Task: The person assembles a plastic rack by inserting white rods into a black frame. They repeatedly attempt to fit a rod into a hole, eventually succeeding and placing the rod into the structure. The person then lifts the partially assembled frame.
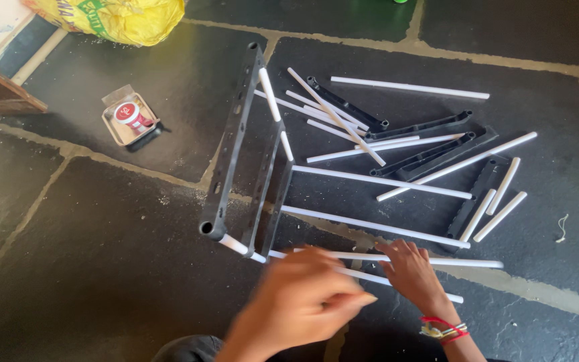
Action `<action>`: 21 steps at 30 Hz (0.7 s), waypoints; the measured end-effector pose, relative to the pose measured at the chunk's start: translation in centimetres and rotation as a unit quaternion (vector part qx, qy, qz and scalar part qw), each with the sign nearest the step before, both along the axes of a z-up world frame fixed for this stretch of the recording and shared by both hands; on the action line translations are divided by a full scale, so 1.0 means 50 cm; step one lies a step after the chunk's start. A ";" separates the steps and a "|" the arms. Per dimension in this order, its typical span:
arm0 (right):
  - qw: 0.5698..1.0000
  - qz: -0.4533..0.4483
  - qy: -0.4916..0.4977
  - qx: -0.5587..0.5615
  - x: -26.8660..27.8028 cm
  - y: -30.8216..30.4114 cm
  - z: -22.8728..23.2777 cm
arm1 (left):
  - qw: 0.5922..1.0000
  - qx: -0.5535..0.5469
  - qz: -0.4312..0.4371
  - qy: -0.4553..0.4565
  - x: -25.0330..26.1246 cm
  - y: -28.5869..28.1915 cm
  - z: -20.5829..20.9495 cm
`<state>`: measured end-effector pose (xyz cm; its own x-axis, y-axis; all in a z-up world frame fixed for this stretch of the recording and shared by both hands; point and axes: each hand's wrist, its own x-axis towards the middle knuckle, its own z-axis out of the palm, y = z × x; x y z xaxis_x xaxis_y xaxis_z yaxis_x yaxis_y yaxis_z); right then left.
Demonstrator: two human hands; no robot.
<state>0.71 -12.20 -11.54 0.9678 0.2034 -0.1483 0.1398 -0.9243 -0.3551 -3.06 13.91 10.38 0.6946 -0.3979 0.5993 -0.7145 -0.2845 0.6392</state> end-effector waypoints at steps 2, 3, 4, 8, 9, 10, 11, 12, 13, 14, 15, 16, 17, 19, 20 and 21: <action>0.999 0.005 -0.015 0.028 -0.002 0.017 0.004 | 0.975 -0.154 0.114 -0.110 0.000 0.090 0.046; 0.999 0.002 -0.014 0.035 -0.001 0.022 0.009 | 0.958 -0.164 0.230 -0.057 0.023 0.137 0.049; 0.999 -0.003 -0.010 0.045 -0.006 0.027 0.013 | 0.925 -0.168 0.340 -0.001 0.054 0.181 0.037; 0.998 0.029 -0.018 0.059 -0.010 0.069 0.023 | 0.910 -0.186 0.285 0.236 0.205 0.233 -0.101; 0.998 0.023 0.003 0.063 -0.009 0.076 0.027 | 0.910 -0.108 0.279 0.286 0.228 0.220 -0.143; 0.997 0.015 0.026 0.065 -0.013 0.086 0.030 | 0.875 -0.154 0.251 0.383 0.245 0.203 -0.180; 0.997 0.008 0.048 0.067 -0.014 0.091 0.032 | 0.828 -0.196 0.222 0.475 0.260 0.192 -0.212; 0.996 0.014 0.036 0.075 -0.015 0.086 0.034 | 0.833 -0.218 0.202 0.467 0.268 0.192 -0.237; 0.996 0.020 0.024 0.083 -0.017 0.082 0.035 | 0.837 -0.239 0.182 0.458 0.275 0.191 -0.259; 0.995 0.025 0.013 0.100 -0.018 0.089 0.030 | 0.841 -0.252 0.164 0.449 0.279 0.198 -0.272; 0.995 0.020 0.014 0.098 -0.015 0.086 0.029 | 0.844 -0.249 0.174 0.443 0.279 0.196 -0.285; 0.995 0.017 0.016 0.096 -0.012 0.079 0.029 | 0.845 -0.247 0.186 0.436 0.276 0.191 -0.295; 0.995 0.014 0.018 0.093 -0.011 0.078 0.030 | 0.847 -0.245 0.197 0.430 0.274 0.188 -0.302; 0.995 0.011 0.019 0.099 -0.013 0.073 0.035 | 0.834 -0.277 0.203 0.433 0.261 0.189 -0.313; 0.994 0.005 0.014 0.104 -0.010 0.073 0.041 | 0.831 -0.290 0.201 0.431 0.266 0.189 -0.312; 0.995 0.004 0.022 0.097 -0.010 0.075 0.048 | 0.827 -0.289 0.208 0.436 0.266 0.190 -0.311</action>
